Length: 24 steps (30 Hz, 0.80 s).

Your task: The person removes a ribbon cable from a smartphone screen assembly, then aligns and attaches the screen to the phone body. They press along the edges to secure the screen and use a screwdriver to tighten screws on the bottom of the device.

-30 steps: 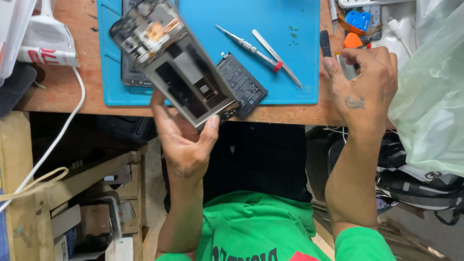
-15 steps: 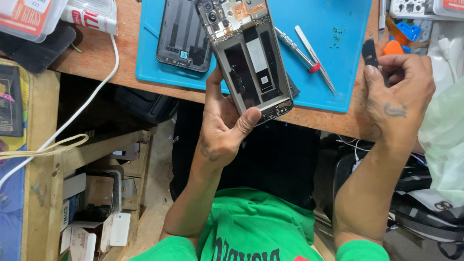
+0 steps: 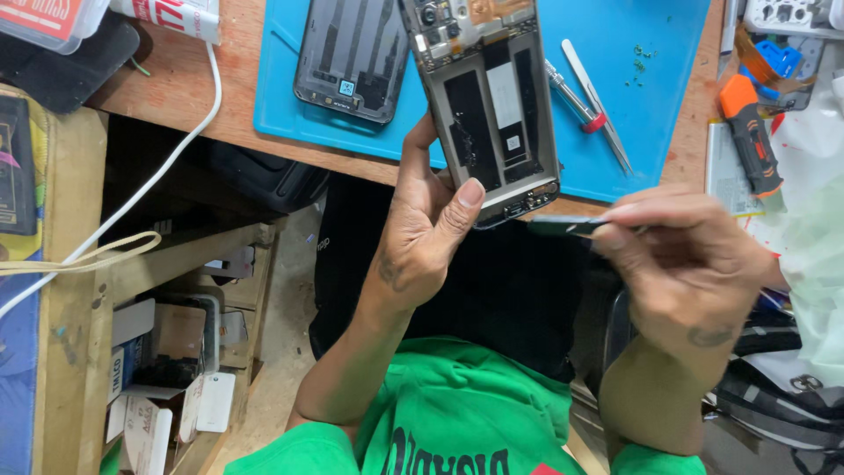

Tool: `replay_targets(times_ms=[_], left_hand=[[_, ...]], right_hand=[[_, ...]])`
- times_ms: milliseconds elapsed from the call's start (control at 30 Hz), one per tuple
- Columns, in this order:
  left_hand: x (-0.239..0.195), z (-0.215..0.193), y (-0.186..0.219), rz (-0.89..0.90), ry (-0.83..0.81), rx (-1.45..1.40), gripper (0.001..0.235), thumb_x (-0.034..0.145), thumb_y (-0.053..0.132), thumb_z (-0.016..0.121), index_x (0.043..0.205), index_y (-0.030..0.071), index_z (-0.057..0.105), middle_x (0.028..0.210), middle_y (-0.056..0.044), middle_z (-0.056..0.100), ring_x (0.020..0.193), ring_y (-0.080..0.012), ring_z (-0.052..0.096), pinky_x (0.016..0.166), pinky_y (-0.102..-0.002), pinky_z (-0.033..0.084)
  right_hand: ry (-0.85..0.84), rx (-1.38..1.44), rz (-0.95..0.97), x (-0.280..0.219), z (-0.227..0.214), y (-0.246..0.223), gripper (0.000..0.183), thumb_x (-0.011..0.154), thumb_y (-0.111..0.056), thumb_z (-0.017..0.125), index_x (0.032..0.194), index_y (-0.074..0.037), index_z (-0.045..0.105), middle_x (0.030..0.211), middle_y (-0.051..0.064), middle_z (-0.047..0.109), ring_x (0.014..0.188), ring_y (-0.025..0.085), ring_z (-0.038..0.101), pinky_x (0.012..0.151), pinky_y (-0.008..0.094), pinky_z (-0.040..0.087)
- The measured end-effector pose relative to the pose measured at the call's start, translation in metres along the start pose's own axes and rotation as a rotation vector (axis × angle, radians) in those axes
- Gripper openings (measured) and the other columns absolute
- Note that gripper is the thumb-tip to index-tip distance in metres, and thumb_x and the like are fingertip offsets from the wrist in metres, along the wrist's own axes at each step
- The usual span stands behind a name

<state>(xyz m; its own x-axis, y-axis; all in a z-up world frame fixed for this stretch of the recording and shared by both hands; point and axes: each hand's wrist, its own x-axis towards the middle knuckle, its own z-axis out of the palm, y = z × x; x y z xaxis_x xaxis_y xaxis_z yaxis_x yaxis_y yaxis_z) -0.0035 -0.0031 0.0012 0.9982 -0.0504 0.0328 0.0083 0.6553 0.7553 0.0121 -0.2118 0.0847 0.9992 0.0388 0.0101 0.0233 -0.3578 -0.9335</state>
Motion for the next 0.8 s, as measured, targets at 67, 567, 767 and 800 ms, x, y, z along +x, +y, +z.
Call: replay_targets(times_ms=[67, 567, 767, 800], left_hand=[[-0.001, 0.001, 0.000, 0.004, -0.012, 0.012, 0.064, 0.118, 0.012, 0.054, 0.166, 0.008, 0.011, 0.146, -0.016, 0.055, 0.132, -0.0210, 0.053, 0.118, -0.038, 0.042], [-0.004, 0.005, 0.011, -0.077, -0.044, 0.101, 0.061, 0.118, 0.017, 0.049, 0.165, 0.009, 0.012, 0.142, -0.020, 0.058, 0.129, -0.0215, 0.056, 0.116, -0.037, 0.044], [-0.008, 0.005, 0.013, -0.150, -0.039, 0.054, 0.066, 0.113, 0.007, 0.046, 0.167, 0.010, 0.009, 0.147, -0.024, 0.053, 0.127, -0.0236, 0.046, 0.116, -0.038, 0.036], [-0.008, 0.005, 0.011, -0.109, -0.073, 0.038, 0.068, 0.113, 0.003, 0.047, 0.167, 0.011, 0.007, 0.150, -0.023, 0.050, 0.135, -0.0233, 0.046, 0.122, -0.038, 0.035]], right_hand=[[-0.115, 0.082, -0.006, -0.002, 0.009, 0.001, 0.018, 0.095, 0.011, 0.077, 0.104, 0.002, 0.066, 0.101, 0.007, 0.068, 0.087, 0.007, 0.064, 0.076, 0.016, 0.051], [-0.254, 0.059, 0.084, 0.015, 0.016, 0.008, 0.018, 0.094, 0.009, 0.077, 0.109, 0.002, 0.070, 0.092, 0.003, 0.069, 0.081, 0.003, 0.062, 0.075, 0.017, 0.048], [-0.178, -0.016, 0.081, 0.013, 0.019, 0.008, 0.024, 0.091, 0.008, 0.080, 0.109, 0.000, 0.066, 0.097, 0.003, 0.071, 0.087, 0.004, 0.066, 0.077, 0.017, 0.053], [-0.163, -0.005, 0.064, 0.011, 0.021, 0.008, 0.024, 0.091, 0.008, 0.081, 0.108, 0.001, 0.065, 0.097, 0.004, 0.071, 0.086, 0.004, 0.065, 0.076, 0.016, 0.052]])
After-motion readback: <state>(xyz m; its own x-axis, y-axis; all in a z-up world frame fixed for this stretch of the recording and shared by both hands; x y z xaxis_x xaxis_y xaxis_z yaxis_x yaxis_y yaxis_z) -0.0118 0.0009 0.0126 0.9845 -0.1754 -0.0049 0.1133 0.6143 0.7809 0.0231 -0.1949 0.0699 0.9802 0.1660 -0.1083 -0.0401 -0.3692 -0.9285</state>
